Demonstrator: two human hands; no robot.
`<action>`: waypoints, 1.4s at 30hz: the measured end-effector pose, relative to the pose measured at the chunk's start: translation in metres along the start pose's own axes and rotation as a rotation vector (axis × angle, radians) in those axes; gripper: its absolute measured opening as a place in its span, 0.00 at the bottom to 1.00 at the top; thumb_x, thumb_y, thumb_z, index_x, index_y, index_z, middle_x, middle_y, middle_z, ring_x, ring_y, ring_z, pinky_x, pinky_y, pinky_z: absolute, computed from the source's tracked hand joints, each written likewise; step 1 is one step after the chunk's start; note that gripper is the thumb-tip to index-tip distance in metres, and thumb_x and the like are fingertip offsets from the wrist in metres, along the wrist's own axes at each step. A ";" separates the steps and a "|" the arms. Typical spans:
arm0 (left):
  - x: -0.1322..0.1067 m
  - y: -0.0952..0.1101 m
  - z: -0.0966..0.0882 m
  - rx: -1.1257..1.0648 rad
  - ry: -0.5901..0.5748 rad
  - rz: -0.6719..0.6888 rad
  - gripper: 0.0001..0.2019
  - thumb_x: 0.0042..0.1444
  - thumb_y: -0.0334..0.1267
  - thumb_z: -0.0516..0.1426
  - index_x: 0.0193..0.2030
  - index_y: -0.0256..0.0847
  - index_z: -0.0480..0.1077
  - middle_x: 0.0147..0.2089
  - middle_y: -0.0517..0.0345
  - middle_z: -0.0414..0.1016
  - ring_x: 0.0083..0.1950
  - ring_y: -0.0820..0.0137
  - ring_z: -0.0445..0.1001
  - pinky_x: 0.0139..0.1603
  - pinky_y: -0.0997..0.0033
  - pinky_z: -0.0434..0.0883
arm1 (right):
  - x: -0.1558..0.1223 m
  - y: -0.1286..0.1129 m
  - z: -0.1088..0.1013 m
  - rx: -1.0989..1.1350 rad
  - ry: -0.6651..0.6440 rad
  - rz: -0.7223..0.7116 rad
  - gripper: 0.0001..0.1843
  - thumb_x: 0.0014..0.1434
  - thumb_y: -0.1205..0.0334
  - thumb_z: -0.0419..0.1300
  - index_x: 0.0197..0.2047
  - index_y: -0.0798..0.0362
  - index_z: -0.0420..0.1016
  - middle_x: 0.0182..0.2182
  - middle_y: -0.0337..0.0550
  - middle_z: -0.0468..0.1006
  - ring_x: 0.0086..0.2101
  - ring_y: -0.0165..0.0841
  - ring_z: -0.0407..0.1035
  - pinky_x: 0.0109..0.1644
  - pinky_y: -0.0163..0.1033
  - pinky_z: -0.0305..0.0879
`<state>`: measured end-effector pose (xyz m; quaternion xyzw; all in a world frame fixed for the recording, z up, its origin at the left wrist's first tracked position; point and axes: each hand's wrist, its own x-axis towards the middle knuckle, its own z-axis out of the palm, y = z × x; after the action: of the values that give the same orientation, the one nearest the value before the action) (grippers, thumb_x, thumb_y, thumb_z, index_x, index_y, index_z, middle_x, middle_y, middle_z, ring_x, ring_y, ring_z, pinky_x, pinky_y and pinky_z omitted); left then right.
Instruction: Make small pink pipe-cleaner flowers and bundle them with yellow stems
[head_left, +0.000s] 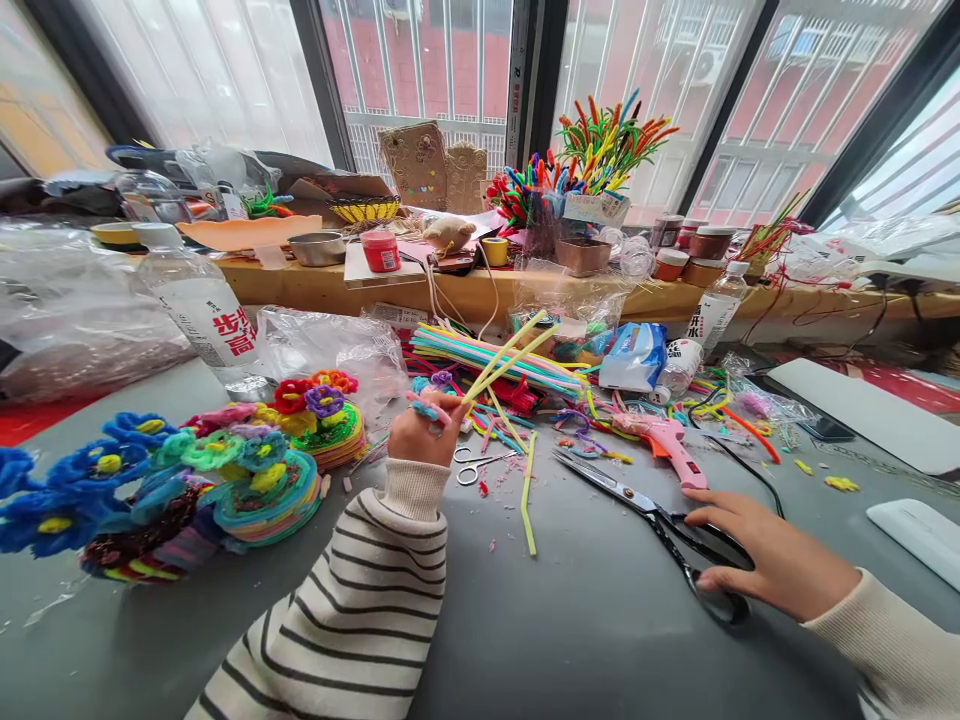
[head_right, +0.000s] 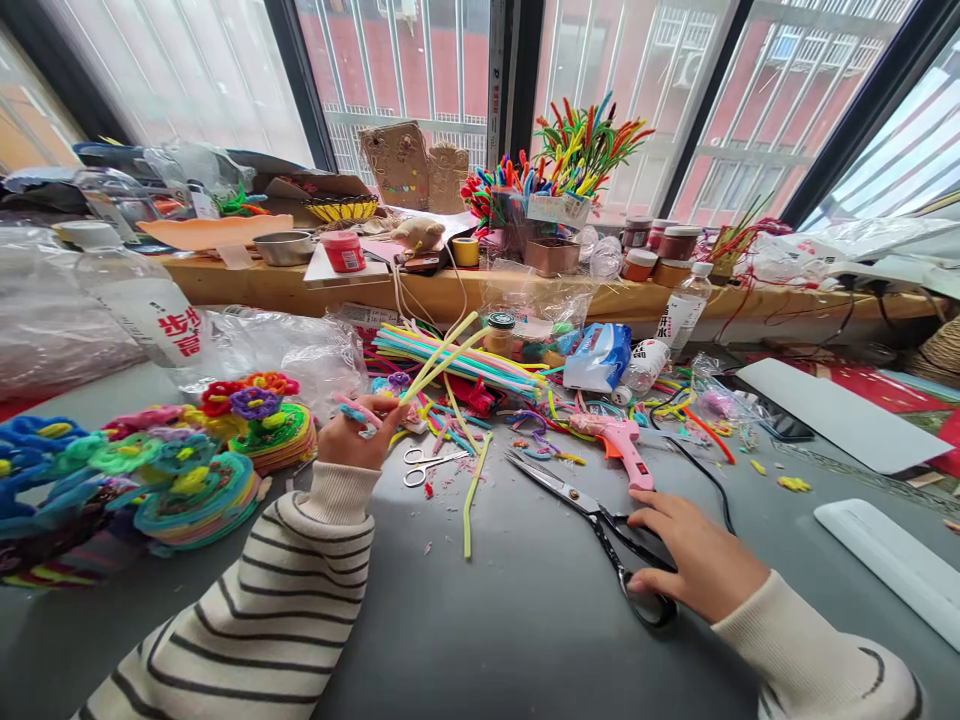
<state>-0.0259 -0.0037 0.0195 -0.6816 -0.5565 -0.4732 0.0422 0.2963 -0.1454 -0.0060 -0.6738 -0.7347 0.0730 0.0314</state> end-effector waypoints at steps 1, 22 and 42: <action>0.000 0.000 0.000 -0.002 0.001 0.003 0.13 0.46 0.45 0.51 0.25 0.39 0.71 0.23 0.58 0.74 0.24 0.71 0.70 0.26 0.74 0.62 | -0.001 0.000 0.000 0.003 0.006 0.007 0.21 0.40 0.49 0.58 0.37 0.51 0.71 0.48 0.48 0.64 0.48 0.45 0.58 0.48 0.47 0.58; 0.000 0.000 0.001 -0.017 -0.013 0.000 0.11 0.44 0.45 0.53 0.25 0.40 0.71 0.23 0.59 0.73 0.24 0.72 0.70 0.27 0.75 0.62 | -0.002 0.000 0.002 0.076 0.064 -0.038 0.13 0.47 0.54 0.52 0.32 0.51 0.70 0.35 0.46 0.71 0.35 0.38 0.66 0.37 0.40 0.64; -0.001 0.001 0.000 -0.043 -0.023 -0.003 0.11 0.45 0.45 0.53 0.26 0.40 0.71 0.24 0.59 0.74 0.25 0.72 0.70 0.27 0.76 0.63 | 0.001 0.001 0.003 0.088 0.043 -0.034 0.10 0.46 0.56 0.52 0.29 0.52 0.69 0.40 0.47 0.70 0.39 0.39 0.67 0.39 0.42 0.64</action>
<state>-0.0253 -0.0047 0.0195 -0.6870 -0.5476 -0.4772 0.0202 0.2966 -0.1446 -0.0093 -0.6606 -0.7412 0.0899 0.0781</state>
